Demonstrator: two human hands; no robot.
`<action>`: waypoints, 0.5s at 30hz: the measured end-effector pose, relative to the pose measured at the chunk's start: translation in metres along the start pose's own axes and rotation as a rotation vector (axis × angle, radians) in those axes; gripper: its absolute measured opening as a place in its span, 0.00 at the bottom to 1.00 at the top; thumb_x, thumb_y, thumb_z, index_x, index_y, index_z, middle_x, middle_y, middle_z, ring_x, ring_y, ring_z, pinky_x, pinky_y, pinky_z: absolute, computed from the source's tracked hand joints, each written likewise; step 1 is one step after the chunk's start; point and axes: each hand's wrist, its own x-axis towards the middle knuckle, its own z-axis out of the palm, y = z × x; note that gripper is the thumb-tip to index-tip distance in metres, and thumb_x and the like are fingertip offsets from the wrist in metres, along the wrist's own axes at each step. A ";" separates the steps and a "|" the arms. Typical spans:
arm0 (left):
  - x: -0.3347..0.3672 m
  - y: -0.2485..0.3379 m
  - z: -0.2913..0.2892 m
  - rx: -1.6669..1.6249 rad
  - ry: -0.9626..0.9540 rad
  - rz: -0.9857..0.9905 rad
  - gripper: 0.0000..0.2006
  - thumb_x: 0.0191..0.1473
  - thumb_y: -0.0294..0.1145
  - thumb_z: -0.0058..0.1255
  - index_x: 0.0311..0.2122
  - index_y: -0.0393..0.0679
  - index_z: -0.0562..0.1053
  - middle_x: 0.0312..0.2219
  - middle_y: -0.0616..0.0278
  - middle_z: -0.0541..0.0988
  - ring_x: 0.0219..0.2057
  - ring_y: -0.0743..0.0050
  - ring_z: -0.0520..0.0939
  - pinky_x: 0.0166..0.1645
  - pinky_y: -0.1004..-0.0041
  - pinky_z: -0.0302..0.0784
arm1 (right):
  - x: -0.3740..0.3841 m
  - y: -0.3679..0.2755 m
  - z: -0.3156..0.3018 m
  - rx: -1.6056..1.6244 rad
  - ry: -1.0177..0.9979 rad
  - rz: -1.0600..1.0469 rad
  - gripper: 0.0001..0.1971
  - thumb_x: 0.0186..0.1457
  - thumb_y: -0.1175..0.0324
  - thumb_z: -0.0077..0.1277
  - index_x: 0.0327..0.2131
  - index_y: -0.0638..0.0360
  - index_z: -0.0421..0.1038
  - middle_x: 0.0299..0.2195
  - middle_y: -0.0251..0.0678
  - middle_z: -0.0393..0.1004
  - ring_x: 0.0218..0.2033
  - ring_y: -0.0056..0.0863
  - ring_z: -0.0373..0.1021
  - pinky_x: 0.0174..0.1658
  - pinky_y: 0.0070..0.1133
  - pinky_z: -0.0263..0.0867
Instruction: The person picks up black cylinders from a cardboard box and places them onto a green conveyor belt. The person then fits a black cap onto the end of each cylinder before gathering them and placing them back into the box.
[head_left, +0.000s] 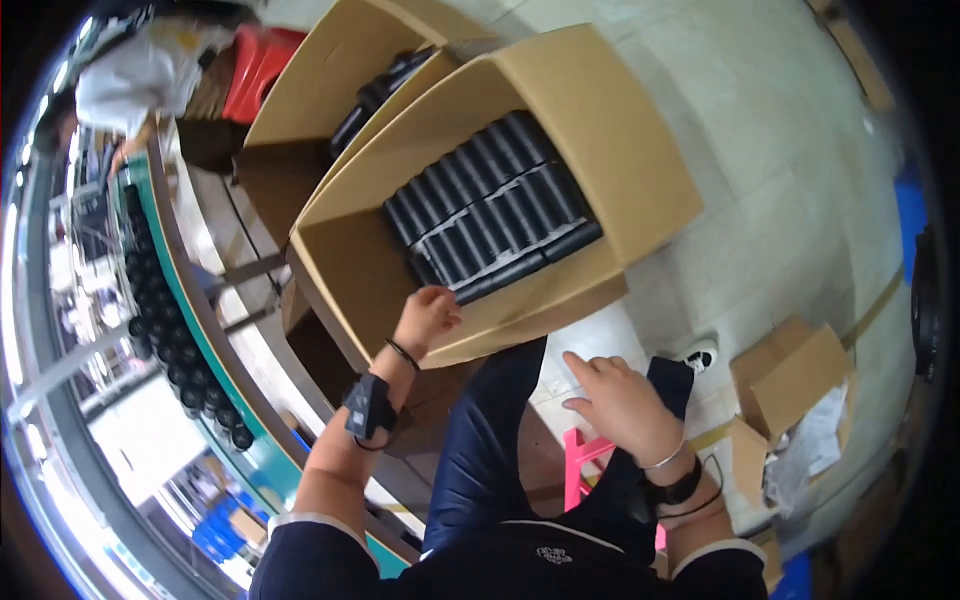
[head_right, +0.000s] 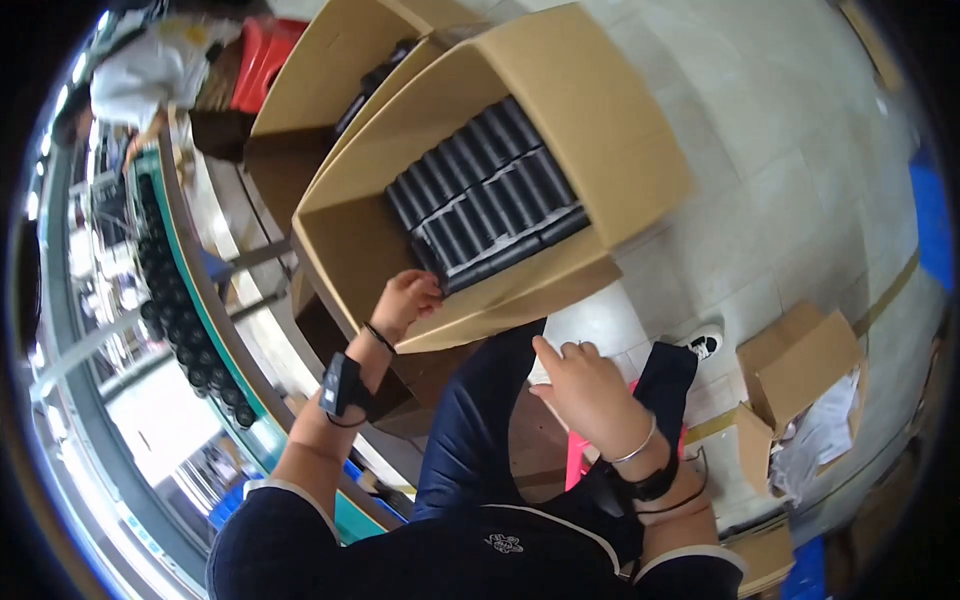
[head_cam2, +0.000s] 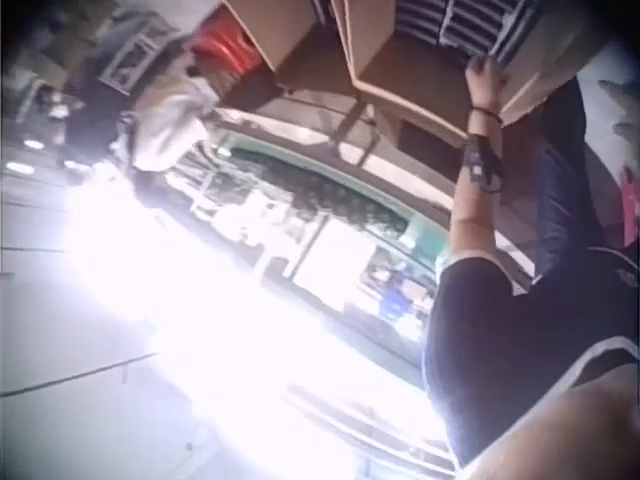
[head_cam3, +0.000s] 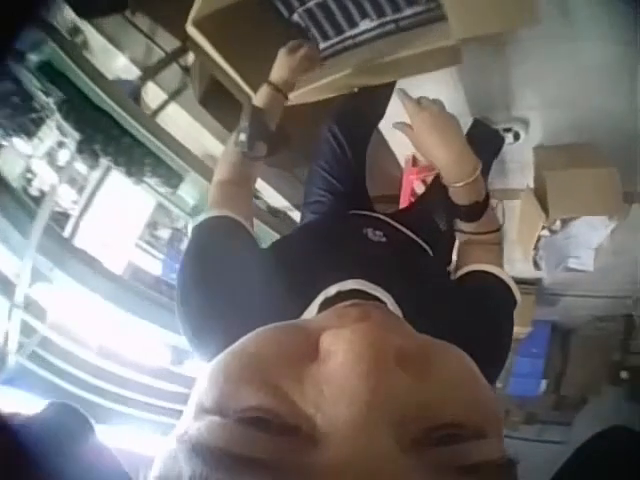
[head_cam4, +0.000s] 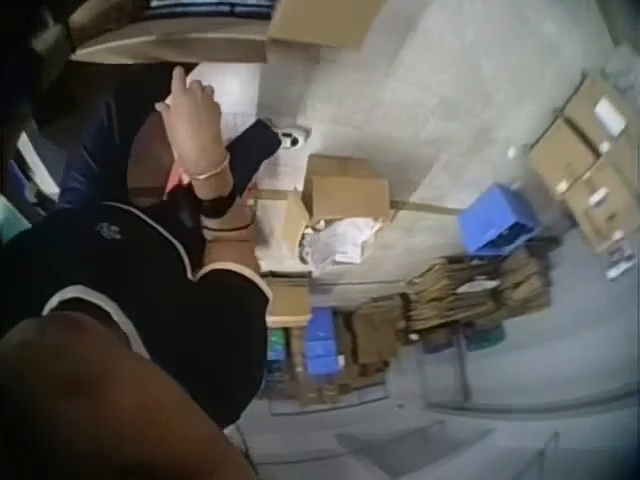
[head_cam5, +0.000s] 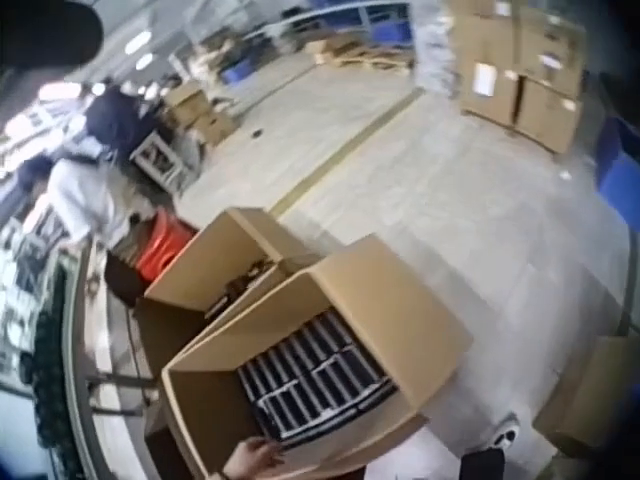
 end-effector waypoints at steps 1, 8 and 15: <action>0.004 -0.006 -0.055 -0.075 0.056 -0.057 0.11 0.58 0.34 0.45 0.43 0.41 0.70 0.30 0.59 0.77 0.29 0.69 0.81 0.32 0.76 0.75 | 0.034 -0.027 0.003 -0.106 -0.084 -0.055 0.27 0.49 0.64 0.55 0.52 0.62 0.63 0.38 0.50 0.73 0.41 0.48 0.68 0.45 0.34 0.66; 0.082 -0.028 -0.219 -0.147 0.222 -0.172 0.14 0.58 0.40 0.43 0.44 0.44 0.69 0.33 0.61 0.76 0.31 0.69 0.80 0.32 0.72 0.75 | 0.269 -0.114 -0.020 -0.538 -0.052 -0.035 0.17 0.50 0.58 0.56 0.28 0.67 0.74 0.30 0.53 0.74 0.36 0.51 0.71 0.40 0.37 0.67; 0.264 -0.129 -0.197 0.003 0.325 -0.164 0.20 0.50 0.40 0.50 0.45 0.38 0.72 0.31 0.54 0.79 0.28 0.63 0.81 0.28 0.66 0.78 | 0.477 0.069 0.040 -0.556 -0.303 0.384 0.23 0.51 0.57 0.55 0.38 0.73 0.72 0.38 0.58 0.73 0.44 0.50 0.70 0.48 0.35 0.65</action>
